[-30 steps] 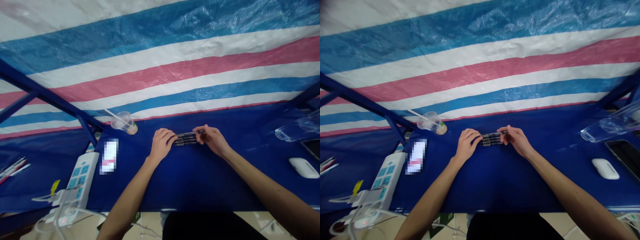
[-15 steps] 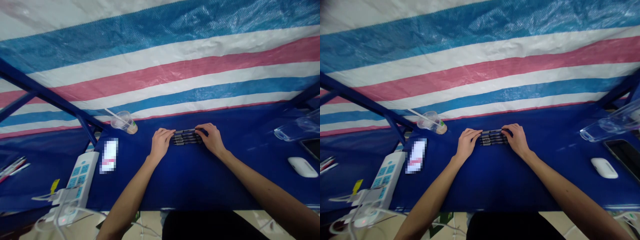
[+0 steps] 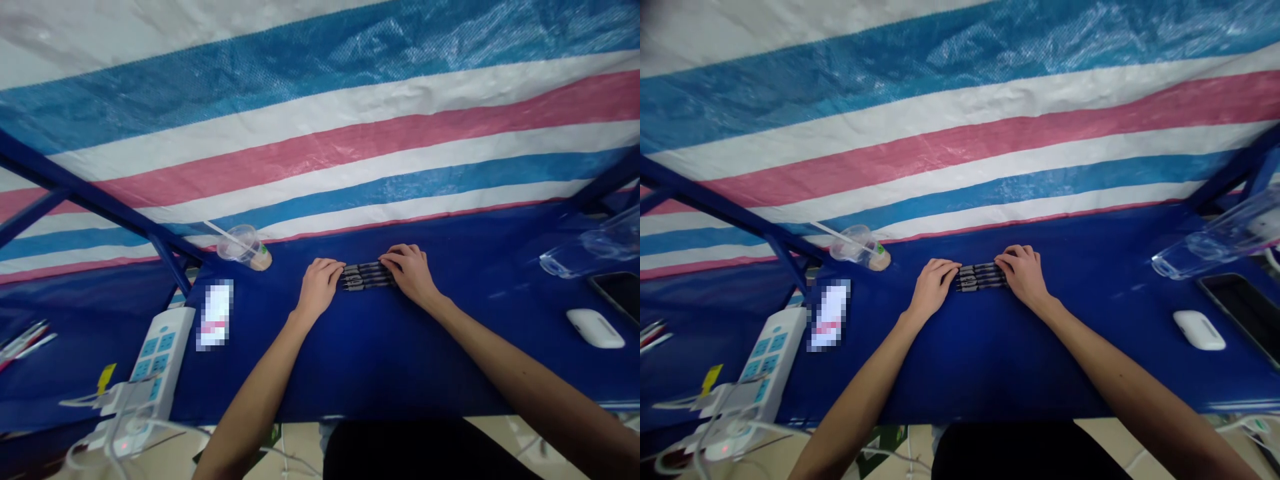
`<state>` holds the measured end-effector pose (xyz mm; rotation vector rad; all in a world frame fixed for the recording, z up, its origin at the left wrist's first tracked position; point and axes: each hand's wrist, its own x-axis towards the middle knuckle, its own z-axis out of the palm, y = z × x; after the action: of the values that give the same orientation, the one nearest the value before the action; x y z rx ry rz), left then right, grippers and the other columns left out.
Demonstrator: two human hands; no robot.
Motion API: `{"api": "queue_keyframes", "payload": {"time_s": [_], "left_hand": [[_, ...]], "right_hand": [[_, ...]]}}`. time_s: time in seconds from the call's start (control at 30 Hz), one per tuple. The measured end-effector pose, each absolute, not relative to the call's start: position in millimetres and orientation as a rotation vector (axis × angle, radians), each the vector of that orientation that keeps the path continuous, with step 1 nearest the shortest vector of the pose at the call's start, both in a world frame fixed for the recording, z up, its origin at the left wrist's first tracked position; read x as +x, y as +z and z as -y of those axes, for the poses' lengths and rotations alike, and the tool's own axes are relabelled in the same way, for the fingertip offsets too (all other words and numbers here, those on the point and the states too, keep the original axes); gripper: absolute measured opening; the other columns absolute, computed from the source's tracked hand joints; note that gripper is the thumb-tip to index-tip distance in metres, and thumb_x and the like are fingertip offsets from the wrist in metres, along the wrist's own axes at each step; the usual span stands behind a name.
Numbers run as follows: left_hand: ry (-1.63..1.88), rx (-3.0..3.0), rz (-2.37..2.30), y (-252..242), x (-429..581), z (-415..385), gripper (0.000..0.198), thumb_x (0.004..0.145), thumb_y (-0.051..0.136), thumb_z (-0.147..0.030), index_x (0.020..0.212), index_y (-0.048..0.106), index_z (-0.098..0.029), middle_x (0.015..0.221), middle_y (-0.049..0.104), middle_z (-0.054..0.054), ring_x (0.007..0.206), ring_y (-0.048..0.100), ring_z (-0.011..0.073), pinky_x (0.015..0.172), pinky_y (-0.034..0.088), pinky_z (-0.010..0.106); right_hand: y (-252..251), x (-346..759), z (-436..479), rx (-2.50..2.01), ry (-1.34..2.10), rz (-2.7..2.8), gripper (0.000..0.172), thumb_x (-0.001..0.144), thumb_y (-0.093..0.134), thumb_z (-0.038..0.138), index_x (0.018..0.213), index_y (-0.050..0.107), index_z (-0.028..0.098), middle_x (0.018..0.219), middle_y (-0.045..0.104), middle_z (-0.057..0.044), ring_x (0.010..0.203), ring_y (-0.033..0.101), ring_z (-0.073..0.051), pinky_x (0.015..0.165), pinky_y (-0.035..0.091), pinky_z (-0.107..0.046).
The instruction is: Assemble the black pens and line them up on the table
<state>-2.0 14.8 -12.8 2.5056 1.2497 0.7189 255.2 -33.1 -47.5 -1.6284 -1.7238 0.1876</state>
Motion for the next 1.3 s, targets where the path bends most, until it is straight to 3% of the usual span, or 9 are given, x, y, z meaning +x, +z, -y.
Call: {"api": "queue_keyframes", "payload": {"time_s": [0.43,0.67,0.87,1.13,1.3], "left_hand": [[0.689,2.52,-1.123,-13,-4,-13,0.027,0.106,0.05,-0.033,0.118,0.073,-0.025,0.11,0.071,0.006,0.103,0.062,0.0214,0.094,0.053,0.041],[0.688,2.532,-1.121,-13,-4,-12,0.028,0.106,0.051,-0.036,0.121,0.072,-0.025,0.112,0.071,0.006,0.105,0.062,0.022,0.096,0.053,0.042],[0.684,2.53,-1.126,-10,-4,-11,0.028,0.106,0.05,-0.036,0.123,0.071,-0.025,0.115,0.07,0.006,0.108,0.062,0.0224,0.098,0.052,0.042],[0.74,2.495,-1.096,-5,-3,-8,0.027,0.106,0.051,-0.035,0.122,0.07,-0.025,0.118,0.068,0.006,0.114,0.06,0.023,0.102,0.051,0.043],[0.77,2.497,-1.055,-2,-3,-6,0.026,0.106,0.05,-0.033,0.121,0.069,-0.024,0.12,0.067,0.007,0.116,0.058,0.0226,0.103,0.051,0.043]], "right_hand": [[-42,255,37,-1.589,0.265,1.837,0.032,0.105,0.047,0.04,0.113,0.074,0.025,0.111,0.072,-0.011,0.105,0.058,-0.031,0.084,0.041,-0.046],[-36,256,41,-1.498,0.203,1.777,0.028,0.102,0.054,0.042,0.112,0.073,0.025,0.111,0.07,-0.011,0.105,0.057,-0.031,0.089,0.043,-0.049],[-27,249,51,-1.272,0.18,1.978,0.02,0.098,0.063,0.042,0.094,0.075,0.026,0.111,0.07,-0.01,0.108,0.056,-0.031,0.092,0.042,-0.049],[-21,246,57,-1.164,0.173,2.17,0.019,0.097,0.066,0.041,0.09,0.078,0.028,0.122,0.067,-0.009,0.116,0.051,-0.033,0.096,0.04,-0.053],[-21,245,58,-1.163,0.136,2.145,0.02,0.097,0.066,0.042,0.102,0.078,0.027,0.121,0.068,-0.011,0.116,0.051,-0.033,0.098,0.041,-0.053]]}}
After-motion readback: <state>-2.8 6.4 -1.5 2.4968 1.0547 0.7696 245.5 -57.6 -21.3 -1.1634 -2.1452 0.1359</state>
